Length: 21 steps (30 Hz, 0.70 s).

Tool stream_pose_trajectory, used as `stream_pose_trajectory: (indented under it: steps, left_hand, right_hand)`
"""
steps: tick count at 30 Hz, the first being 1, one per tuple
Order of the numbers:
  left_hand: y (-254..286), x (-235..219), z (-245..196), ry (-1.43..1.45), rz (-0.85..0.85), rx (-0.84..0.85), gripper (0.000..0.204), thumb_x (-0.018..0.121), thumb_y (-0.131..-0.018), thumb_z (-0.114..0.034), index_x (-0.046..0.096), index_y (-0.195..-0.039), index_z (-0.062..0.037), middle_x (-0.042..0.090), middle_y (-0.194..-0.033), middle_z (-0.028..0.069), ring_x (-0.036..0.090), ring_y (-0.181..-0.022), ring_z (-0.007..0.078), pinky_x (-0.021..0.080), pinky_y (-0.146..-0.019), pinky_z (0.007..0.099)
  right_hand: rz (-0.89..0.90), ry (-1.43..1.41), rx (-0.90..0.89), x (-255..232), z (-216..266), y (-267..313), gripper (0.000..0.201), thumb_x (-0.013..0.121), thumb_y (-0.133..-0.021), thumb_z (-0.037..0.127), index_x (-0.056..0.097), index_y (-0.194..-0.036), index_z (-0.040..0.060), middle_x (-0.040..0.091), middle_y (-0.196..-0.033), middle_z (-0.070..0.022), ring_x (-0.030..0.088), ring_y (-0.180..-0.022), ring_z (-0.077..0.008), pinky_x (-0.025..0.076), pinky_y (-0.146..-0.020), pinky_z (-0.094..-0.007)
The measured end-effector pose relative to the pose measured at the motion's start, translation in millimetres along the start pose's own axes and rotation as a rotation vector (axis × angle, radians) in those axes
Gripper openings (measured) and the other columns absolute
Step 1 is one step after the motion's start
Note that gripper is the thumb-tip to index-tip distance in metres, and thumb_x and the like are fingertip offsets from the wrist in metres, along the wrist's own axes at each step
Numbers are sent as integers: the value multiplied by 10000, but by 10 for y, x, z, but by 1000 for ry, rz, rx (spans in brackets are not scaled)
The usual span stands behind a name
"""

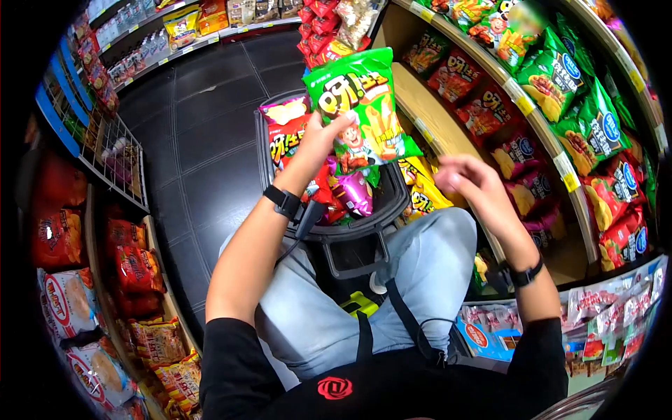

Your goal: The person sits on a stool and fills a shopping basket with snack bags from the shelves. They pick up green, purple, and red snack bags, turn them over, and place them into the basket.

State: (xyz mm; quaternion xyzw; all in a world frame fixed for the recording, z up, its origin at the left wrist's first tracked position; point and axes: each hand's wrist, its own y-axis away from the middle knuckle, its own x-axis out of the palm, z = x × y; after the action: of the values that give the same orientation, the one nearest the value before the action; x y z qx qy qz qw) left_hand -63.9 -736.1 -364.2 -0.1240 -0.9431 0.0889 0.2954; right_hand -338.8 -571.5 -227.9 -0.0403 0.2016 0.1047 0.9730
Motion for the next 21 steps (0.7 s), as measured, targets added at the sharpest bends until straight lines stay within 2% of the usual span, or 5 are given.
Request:
stream_pose_trajectory:
  steps: [4, 6, 10, 12, 21]
  left_hand:
    - [-21, -47, 33, -135, -30, -13, 461, 769, -962, -217, 570, -1311, 9, 681, -1219, 94, 667, -1085, 167, 547, -969, 340]
    - [3, -12, -29, -195, 1, -32, 561, 725, -991, -263, 510, -1433, 9, 641, -1337, 104, 631, -1191, 184, 493, -1060, 343]
    - [-16, -43, -33, -304, -57, -67, 566, 737, -986, -254, 509, -1435, 5, 644, -1323, 95, 633, -1173, 162, 513, -1027, 321]
    - [-39, -79, -26, -311, -52, -93, 562, 744, -984, -258, 518, -1430, -3, 655, -1307, 89, 637, -1168, 158, 513, -1028, 321]
    - [-245, -209, 128, -448, -93, -107, 502, 749, -983, -223, 550, -1383, 5, 686, -1252, 81, 656, -1113, 145, 533, -982, 314]
  right_hand:
    - [-148, 25, -208, 303, -378, -1048, 578, 733, -993, 259, 504, -1457, 1, 574, -1420, -169, 554, -1334, -252, 462, -1114, -390]
    - [-164, -27, -176, 379, -687, -1510, 718, 758, -973, 333, 424, -1511, -4, 489, -1496, -205, 524, -1359, -296, 454, -1118, -395]
    - [79, -502, -24, 610, -997, -1869, 774, 764, -971, 339, 369, -1544, 0, 517, -1489, -174, 542, -1333, -238, 434, -1131, -384]
    - [151, -497, -74, 672, -1107, -1910, 732, 756, -979, 292, 376, -1537, 9, 537, -1470, -124, 547, -1325, -213, 425, -1144, -372]
    - [137, -663, -54, 733, -1431, -2086, 718, 796, -929, 142, 382, -1505, 33, 580, -1392, -103, 590, -1267, -191, 500, -1080, -362]
